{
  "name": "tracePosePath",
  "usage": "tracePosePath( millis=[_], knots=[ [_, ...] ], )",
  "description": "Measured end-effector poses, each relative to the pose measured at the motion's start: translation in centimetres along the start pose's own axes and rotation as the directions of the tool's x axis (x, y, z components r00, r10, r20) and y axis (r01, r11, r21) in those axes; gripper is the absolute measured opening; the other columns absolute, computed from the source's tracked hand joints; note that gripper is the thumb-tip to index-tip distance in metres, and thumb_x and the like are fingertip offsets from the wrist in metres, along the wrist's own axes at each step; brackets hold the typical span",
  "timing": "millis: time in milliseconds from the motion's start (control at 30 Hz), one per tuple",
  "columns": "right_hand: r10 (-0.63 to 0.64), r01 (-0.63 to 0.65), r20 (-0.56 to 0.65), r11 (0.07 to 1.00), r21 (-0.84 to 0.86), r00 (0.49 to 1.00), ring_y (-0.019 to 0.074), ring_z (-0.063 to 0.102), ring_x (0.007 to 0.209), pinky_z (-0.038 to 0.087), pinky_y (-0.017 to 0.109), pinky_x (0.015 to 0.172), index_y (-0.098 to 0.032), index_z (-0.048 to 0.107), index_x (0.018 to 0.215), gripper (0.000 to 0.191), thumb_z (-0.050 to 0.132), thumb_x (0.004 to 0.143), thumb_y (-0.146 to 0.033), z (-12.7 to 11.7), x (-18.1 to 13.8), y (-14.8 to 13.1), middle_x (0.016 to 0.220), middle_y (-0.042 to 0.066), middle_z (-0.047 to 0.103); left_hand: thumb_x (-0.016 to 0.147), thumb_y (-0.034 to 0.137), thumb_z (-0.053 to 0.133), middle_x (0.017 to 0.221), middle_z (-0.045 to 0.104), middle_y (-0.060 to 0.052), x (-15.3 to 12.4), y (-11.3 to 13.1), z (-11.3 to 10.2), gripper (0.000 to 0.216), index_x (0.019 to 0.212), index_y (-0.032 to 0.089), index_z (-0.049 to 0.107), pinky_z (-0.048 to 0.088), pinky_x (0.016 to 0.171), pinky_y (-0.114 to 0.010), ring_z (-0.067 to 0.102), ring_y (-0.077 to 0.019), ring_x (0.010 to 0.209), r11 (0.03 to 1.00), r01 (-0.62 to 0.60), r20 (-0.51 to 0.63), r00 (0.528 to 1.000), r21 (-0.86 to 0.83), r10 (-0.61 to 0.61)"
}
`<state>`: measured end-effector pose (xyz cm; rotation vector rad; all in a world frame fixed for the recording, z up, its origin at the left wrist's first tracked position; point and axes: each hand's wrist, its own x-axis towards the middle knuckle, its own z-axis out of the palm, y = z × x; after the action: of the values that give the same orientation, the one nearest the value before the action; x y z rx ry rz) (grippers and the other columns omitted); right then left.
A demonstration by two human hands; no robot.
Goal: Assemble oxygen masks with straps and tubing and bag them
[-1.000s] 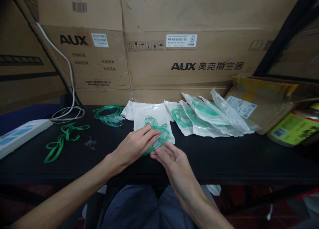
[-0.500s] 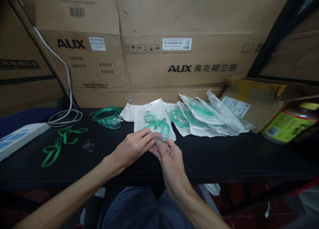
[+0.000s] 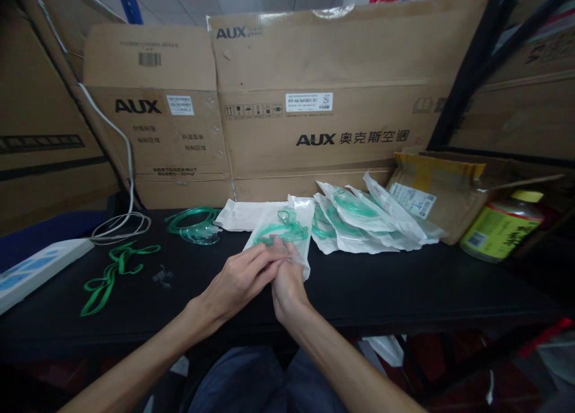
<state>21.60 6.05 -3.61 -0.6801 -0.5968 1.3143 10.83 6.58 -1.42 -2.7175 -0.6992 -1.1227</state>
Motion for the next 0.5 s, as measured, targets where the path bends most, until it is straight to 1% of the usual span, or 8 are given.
tracePosePath(
  millis=[67, 133, 167, 233, 300, 333, 400, 500],
  knots=[
    [-0.023, 0.023, 0.021, 1.000, -0.004, 1.000, 0.0167, 0.067, 0.090, 0.053, 0.028, 0.088, -0.021, 0.063, 0.087, 0.024, 0.078, 0.075, -0.034, -0.1, 0.2, 0.1, 0.089, 0.000, 0.070, 0.102, 0.022, 0.048, 0.094, 0.068, -0.006, -0.2, 0.0, -0.3, 0.023, 0.106, 0.015, 0.068, 0.056, 0.083, -0.030, 0.066, -0.0170, 0.087, 0.994, 0.068, -0.028, 0.997, -0.086, -0.070],
    [-0.062, 0.063, 0.052, 0.998, -0.018, 0.997, 0.0163, 0.067, 0.091, 0.053, 0.028, 0.089, -0.020, 0.062, 0.086, 0.022, 0.077, 0.077, -0.033, -0.4, 0.3, 0.1, 0.088, 0.000, 0.069, 0.100, 0.030, 0.054, 0.094, 0.067, -0.005, -0.3, -0.3, -0.8, 0.021, 0.109, 0.017, 0.069, 0.054, 0.082, -0.030, 0.064, -0.0165, 0.084, 0.954, 0.248, -0.113, 0.957, -0.168, -0.268],
    [-0.076, 0.078, 0.061, 0.997, -0.030, 0.995, 0.0164, 0.067, 0.093, 0.052, 0.029, 0.092, -0.020, 0.062, 0.085, 0.020, 0.077, 0.078, -0.032, -0.5, 0.3, 0.1, 0.088, 0.000, 0.068, 0.098, 0.036, 0.057, 0.096, 0.067, -0.006, -0.4, -0.7, -1.1, 0.026, 0.113, 0.018, 0.068, 0.053, 0.080, -0.030, 0.063, -0.0167, 0.083, 0.901, 0.378, -0.162, 0.896, -0.214, -0.414],
    [-0.092, 0.096, 0.058, 0.994, -0.055, 0.994, 0.0167, 0.067, 0.096, 0.051, 0.030, 0.096, -0.020, 0.063, 0.084, 0.019, 0.077, 0.078, -0.031, -1.0, 0.3, -0.1, 0.088, -0.001, 0.067, 0.094, 0.050, 0.059, 0.103, 0.068, -0.010, -0.6, -1.6, -1.6, 0.043, 0.120, 0.015, 0.064, 0.052, 0.077, -0.032, 0.064, -0.0186, 0.084, 0.689, 0.634, -0.177, 0.677, -0.351, -0.714],
    [-0.103, 0.107, 0.060, 0.992, -0.073, 0.993, 0.0167, 0.067, 0.096, 0.050, 0.030, 0.099, -0.019, 0.064, 0.083, 0.018, 0.076, 0.080, -0.032, -1.3, 0.3, -0.3, 0.089, 0.000, 0.068, 0.091, 0.061, 0.056, 0.111, 0.070, -0.014, -0.6, -2.6, -1.7, 0.057, 0.120, 0.012, 0.064, 0.052, 0.075, -0.032, 0.067, -0.0218, 0.089, 0.397, 0.755, 0.030, 0.481, -0.522, -0.876],
    [-0.110, 0.115, 0.073, 0.990, -0.076, 0.991, 0.0165, 0.067, 0.096, 0.050, 0.030, 0.099, -0.019, 0.065, 0.083, 0.018, 0.076, 0.080, -0.032, -1.4, 0.3, -0.4, 0.090, 0.001, 0.068, 0.091, 0.064, 0.055, 0.112, 0.071, -0.015, -0.5, -2.9, -1.6, 0.060, 0.119, 0.012, 0.065, 0.053, 0.076, -0.032, 0.068, -0.0233, 0.093, 0.248, 0.764, 0.199, 0.439, -0.595, -0.876],
    [-0.129, 0.139, 0.128, 0.987, -0.077, 0.983, 0.0164, 0.067, 0.093, 0.051, 0.031, 0.098, -0.018, 0.066, 0.085, 0.018, 0.075, 0.082, -0.034, -1.3, 0.7, -0.8, 0.090, 0.002, 0.069, 0.090, 0.065, 0.056, 0.113, 0.073, -0.015, -0.1, -3.4, -1.2, 0.060, 0.116, 0.013, 0.068, 0.054, 0.080, -0.032, 0.070, -0.0245, 0.097, -0.005, 0.726, 0.493, 0.462, -0.688, -0.737],
    [-0.169, 0.187, 0.213, 0.980, -0.069, 0.962, 0.0176, 0.068, 0.091, 0.052, 0.032, 0.096, -0.017, 0.068, 0.084, 0.020, 0.076, 0.080, -0.034, -0.5, 1.8, -1.8, 0.089, 0.002, 0.070, 0.088, 0.056, 0.066, 0.117, 0.073, -0.012, 1.4, -3.8, -0.2, 0.050, 0.118, 0.016, 0.070, 0.054, 0.091, -0.032, 0.069, -0.0235, 0.106, -0.193, 0.606, 0.594, 0.579, -0.772, -0.559]
  ],
)
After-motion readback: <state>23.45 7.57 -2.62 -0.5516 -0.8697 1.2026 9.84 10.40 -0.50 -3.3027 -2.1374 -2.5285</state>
